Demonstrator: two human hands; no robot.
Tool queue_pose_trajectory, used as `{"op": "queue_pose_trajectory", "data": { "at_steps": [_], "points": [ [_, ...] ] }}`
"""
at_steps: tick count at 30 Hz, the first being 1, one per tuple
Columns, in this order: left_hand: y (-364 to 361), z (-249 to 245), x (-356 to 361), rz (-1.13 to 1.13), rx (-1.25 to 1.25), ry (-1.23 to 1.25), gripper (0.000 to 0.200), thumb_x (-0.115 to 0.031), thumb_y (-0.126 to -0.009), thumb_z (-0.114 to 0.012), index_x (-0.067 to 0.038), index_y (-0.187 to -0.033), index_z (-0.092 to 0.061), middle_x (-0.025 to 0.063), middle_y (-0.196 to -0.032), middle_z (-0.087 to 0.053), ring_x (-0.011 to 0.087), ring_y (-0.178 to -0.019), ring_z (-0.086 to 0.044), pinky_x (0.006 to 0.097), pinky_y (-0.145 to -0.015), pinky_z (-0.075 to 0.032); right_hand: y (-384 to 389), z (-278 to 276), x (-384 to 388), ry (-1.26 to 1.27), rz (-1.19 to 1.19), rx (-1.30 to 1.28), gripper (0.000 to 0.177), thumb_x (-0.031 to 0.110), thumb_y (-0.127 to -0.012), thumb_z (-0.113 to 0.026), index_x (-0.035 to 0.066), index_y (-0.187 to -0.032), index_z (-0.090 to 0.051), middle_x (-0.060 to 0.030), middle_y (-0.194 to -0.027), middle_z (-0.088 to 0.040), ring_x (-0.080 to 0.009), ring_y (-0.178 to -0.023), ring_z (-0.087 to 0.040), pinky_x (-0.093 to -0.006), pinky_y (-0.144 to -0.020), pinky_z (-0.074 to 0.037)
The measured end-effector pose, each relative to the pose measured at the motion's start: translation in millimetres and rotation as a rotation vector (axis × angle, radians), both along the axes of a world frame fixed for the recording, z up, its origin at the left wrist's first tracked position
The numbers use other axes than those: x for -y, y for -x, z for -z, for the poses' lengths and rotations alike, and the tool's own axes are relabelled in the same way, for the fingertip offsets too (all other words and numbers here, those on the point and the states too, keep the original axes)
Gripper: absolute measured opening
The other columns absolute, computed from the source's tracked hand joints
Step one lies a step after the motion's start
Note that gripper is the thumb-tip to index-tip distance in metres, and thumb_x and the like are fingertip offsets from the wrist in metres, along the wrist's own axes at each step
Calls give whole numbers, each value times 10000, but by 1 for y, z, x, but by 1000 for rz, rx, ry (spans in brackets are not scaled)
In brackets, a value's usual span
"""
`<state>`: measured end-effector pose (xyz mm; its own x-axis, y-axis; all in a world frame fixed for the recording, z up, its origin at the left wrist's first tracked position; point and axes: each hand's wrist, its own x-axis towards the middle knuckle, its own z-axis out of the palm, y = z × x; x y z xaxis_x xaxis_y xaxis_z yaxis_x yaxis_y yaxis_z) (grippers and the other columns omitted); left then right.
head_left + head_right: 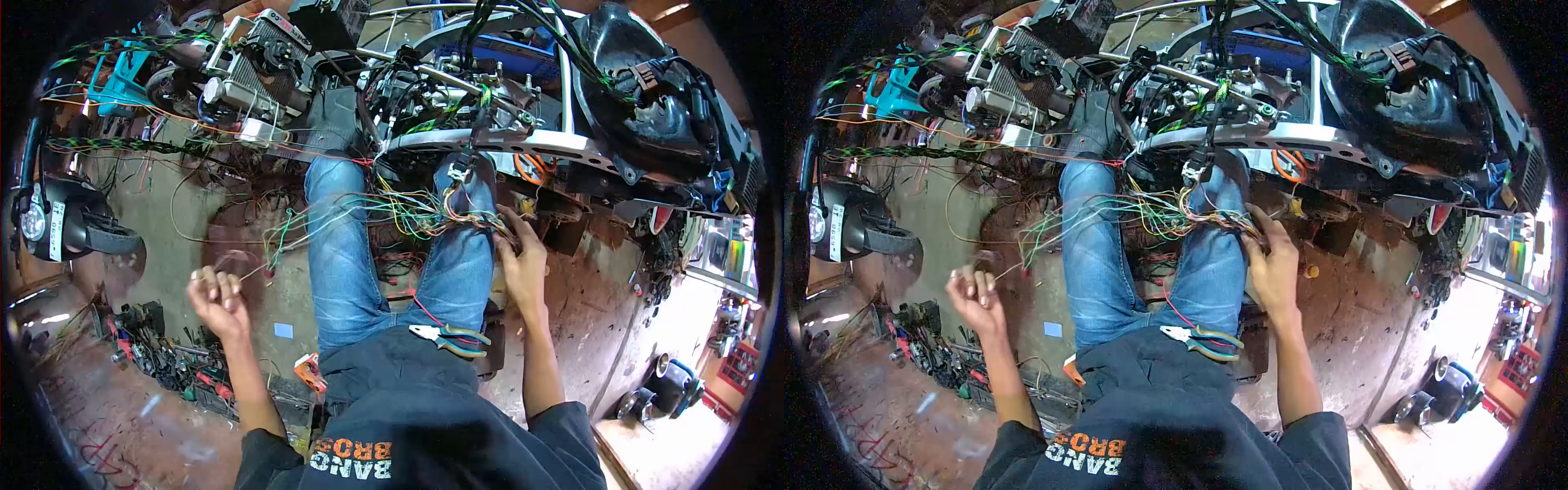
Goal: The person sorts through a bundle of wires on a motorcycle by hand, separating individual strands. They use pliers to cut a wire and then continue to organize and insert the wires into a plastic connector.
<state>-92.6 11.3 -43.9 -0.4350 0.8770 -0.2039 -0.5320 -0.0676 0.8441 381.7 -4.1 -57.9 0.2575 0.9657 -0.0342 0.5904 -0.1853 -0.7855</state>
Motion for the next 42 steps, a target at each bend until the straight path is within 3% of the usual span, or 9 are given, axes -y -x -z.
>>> {"op": "queue_pose_trajectory", "data": {
  "at_steps": [3, 13, 25, 28, 32, 35, 38, 41, 42],
  "points": [
    [53, 4, 16, -148, 134, -75, 453, -297, -1107, -450, -171, -695, -307, -37, -612, -265, 87, -488, -215, 269, -426, -238, -13, -8, -10, 104, -51, -86, 456, -2, -931, -679, 78, -1380, -666, -154, -1145, -718, -225, -1044, -673, -339, -958, -500],
    [123, 71, 72, -336, 208, 133, 477, -433, -1133, -433, -149, -751, -403, -26, -611, -309, 116, -520, -251, 281, -461, -260, -19, -8, -13, 159, -169, 123, 585, 91, -884, -754, 147, -1452, -628, -166, -1077, -671, -326, -974, -640, -376, -963, -491],
    [169, 171, 112, -419, 372, 453, 438, -476, -1099, -487, -110, -867, -551, 7, -695, -439, 159, -570, -373, 313, -559, -382, 31, -21, -2, 1, 1, 280, 754, 52, -816, -781, 90, -1515, -500, -196, -1314, -525, -367, -1235, -511, -452, -1074, -424],
    [168, 184, 115, -448, 257, 640, 489, -475, -1060, -583, -62, -1315, -634, 96, -1101, -585, 266, -991, -576, 451, -928, -544, 64, -33, 6, -230, 66, 229, 492, 43, -843, -771, 42, -1316, -636, -176, -1212, -604, -335, -1146, -568, -433, -1014, -457],
    [110, 130, 76, -650, 91, 978, 625, -392, -1010, -622, 48, -1438, -506, 198, -1303, -578, 342, -1302, -541, 471, -1115, -441, 113, -33, 13, 122, -123, -250, 208, 114, -923, -752, 16, -1106, -740, -101, -961, -704, -157, -831, -665, -299, -762, -532],
    [104, 128, 74, -304, -361, 725, 695, -367, -1002, -597, 91, -1499, -436, 257, -1465, -520, 355, -1385, -498, 422, -1166, -388, 147, 19, 17, 530, -44, -878, 321, 206, -998, -722, 7, -1248, -703, -51, -933, -740, -84, -791, -658, -234, -701, -516],
    [36, 73, 37, -102, -1097, 544, 594, -267, -1051, -537, 72, -1530, -440, 220, -1565, -488, 327, -1436, -473, 401, -1193, -350, 178, 53, 7, 502, 90, -998, 401, 228, -1010, -715, -29, -1311, -654, -98, -989, -737, -127, -749, -687, -238, -648, -528],
    [-57, 26, 13, 86, -911, 204, 441, -215, -1020, -661, -3, -1400, -593, 146, -1463, -580, 292, -1382, -524, 428, -1183, -376, 199, 65, -16, 442, 293, -1212, 395, 227, -1010, -716, -60, -1271, -643, -110, -1059, -704, -181, -790, -725, -269, -624, -553],
    [-65, 23, 13, 230, -1182, 95, 463, -215, -960, -725, -21, -1366, -618, 147, -1439, -578, 305, -1369, -524, 435, -1178, -376, 201, 72, -20, 429, 290, -1272, 383, 225, -1010, -716, -54, -1262, -645, -99, -1044, -697, -182, -799, -725, -269, -624, -553]
  ]
}}
